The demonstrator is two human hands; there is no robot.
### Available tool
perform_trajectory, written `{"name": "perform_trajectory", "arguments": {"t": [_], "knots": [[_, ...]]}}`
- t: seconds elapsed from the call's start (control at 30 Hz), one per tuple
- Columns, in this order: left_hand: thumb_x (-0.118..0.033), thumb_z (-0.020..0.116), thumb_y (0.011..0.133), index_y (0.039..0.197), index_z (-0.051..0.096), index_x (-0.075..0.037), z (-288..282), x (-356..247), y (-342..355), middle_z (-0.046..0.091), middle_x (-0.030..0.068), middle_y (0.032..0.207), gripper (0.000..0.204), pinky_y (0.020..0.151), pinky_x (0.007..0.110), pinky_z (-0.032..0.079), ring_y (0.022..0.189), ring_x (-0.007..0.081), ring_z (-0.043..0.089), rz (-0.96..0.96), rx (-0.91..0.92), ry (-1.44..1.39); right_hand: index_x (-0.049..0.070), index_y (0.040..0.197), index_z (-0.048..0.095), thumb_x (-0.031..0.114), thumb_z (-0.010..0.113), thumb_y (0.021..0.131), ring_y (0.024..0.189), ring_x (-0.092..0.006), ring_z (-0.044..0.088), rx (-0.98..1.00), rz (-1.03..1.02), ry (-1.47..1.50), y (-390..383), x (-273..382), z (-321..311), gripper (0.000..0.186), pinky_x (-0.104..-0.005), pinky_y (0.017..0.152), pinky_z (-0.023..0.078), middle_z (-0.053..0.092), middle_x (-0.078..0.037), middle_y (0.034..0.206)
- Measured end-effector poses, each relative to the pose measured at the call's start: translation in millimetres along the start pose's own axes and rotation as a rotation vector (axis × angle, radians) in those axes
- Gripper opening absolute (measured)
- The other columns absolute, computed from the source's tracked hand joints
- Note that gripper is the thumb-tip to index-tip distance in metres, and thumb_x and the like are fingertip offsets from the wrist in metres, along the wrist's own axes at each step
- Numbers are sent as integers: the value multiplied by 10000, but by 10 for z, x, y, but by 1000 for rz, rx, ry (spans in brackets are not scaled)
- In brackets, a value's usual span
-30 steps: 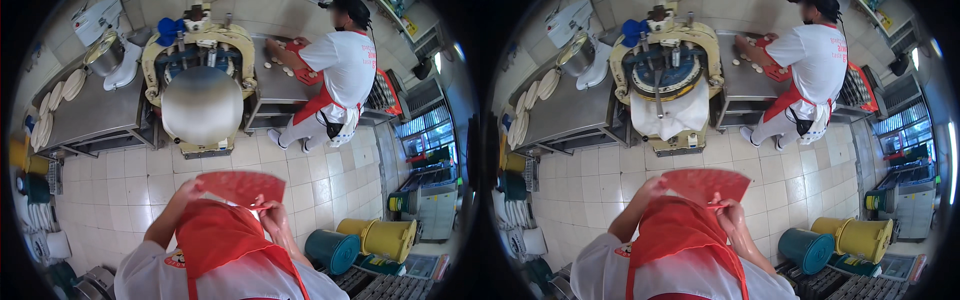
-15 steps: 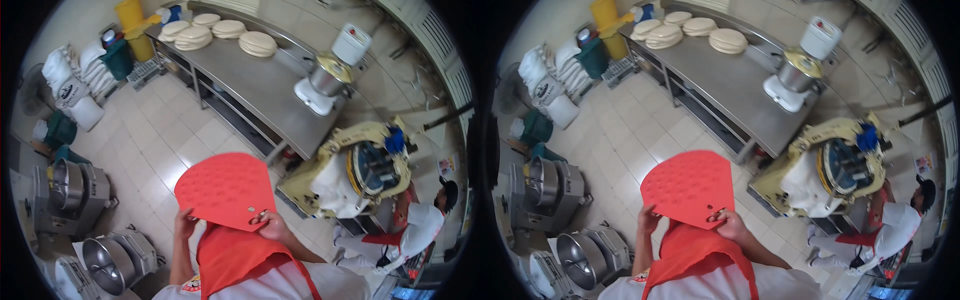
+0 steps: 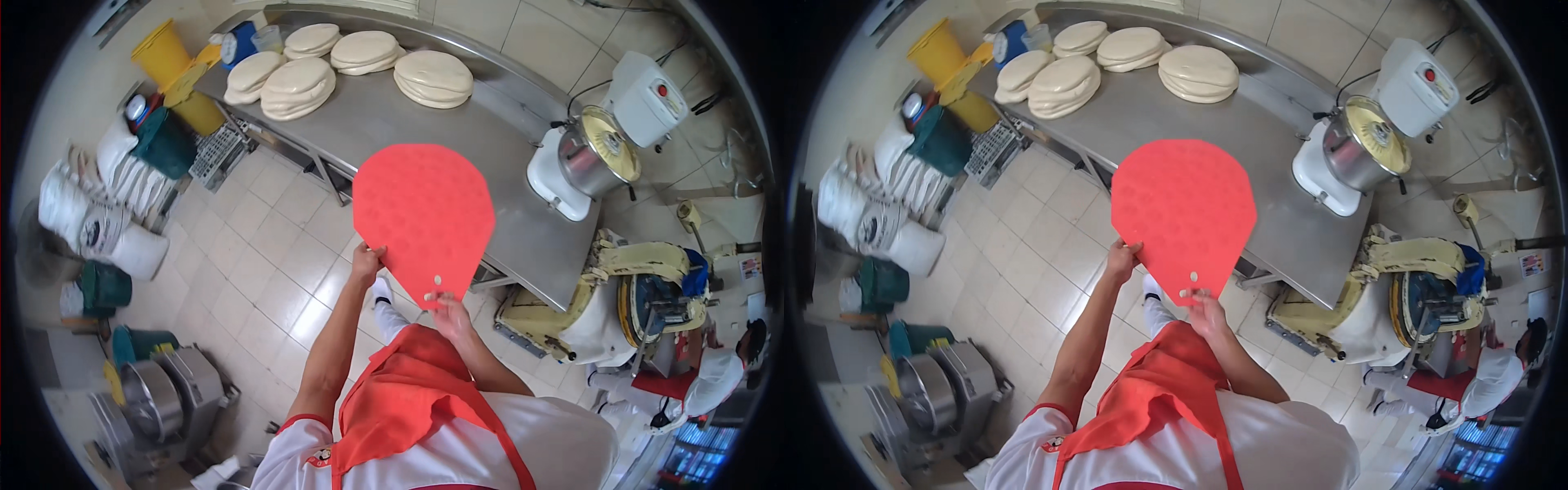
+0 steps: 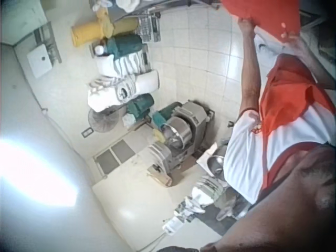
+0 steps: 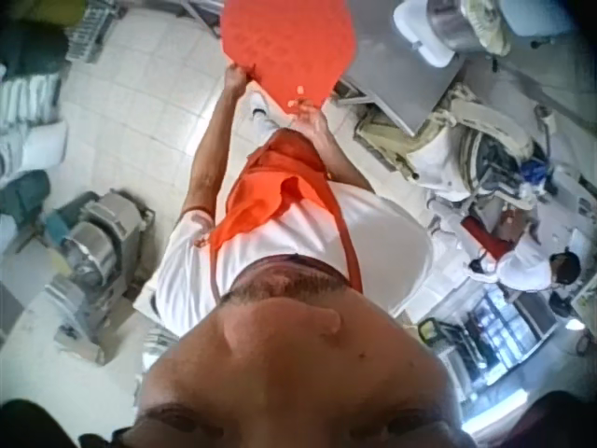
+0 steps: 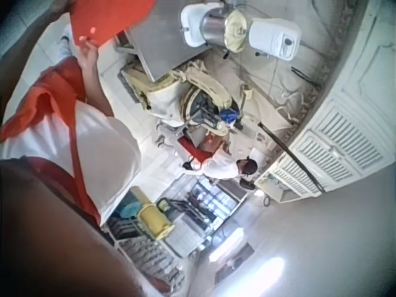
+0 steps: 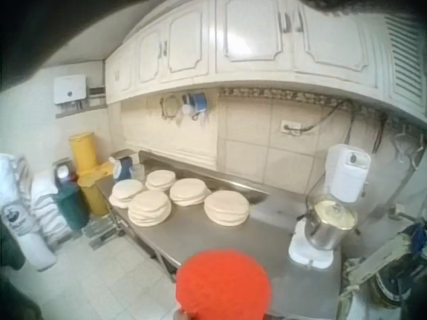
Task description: The person uses a dough divider to portion dough, cleans the machine with pliers and a cloth, and repeatedly places large dough discs onto a red tray to press and spread them with their hands.
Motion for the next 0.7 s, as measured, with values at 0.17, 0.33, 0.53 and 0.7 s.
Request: {"name": "perform_trajectory", "arguments": {"t": [0.17, 0.33, 0.53, 0.7], "knots": [[-179, 711, 849, 1298, 475, 38, -430, -552, 1025, 636, 217, 1168, 551, 864, 479, 536, 1019, 384, 648, 23, -64, 1043, 66, 1245, 588, 215, 603, 946, 1002, -240, 667, -146, 612, -719, 226, -131, 711, 334, -373, 882, 534, 666, -82, 1171], [-378, 681, 858, 1514, 288, -57, 966, -1620, 1432, 180, 233, 1589, 829, 1184, 557, 150, 1459, 454, 156, 658, 21, 1505, 139, 1483, 390, 420, 522, 980, 1387, -396, 344, -586, -507, -1964, 2247, 987, 1712, 591, -564, 1122, 283, 353, -178, 1524], [-572, 561, 896, 1546, 286, -194, 1156, -1493, 2664, 157, 150, 1623, 801, 1163, 644, 77, 1492, 418, 89, 759, 588, 1900, 296, 1570, 190, 598, 350, 976, 1501, -387, 91, -893, -191, -2348, 3766, 1121, 1822, 685, -597, 1191, 50, 79, -131, 1643], [-513, 609, 885, 1445, 482, -192, 1078, -1737, 2756, 276, 153, 1588, 658, 1159, 646, 101, 1486, 366, 183, 734, 888, 1696, 248, 1500, 381, 526, 508, 945, 1469, -371, 212, -973, -227, -2286, 3776, 1126, 1941, 634, -567, 1183, 152, 213, -142, 1604]]}}
Point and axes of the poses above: each hand's wrist, its own y-axis towards the middle knuckle, its own z-axis out of the palm, x = y × z, the point moved 6 cm from there along y, towards the middle knuckle
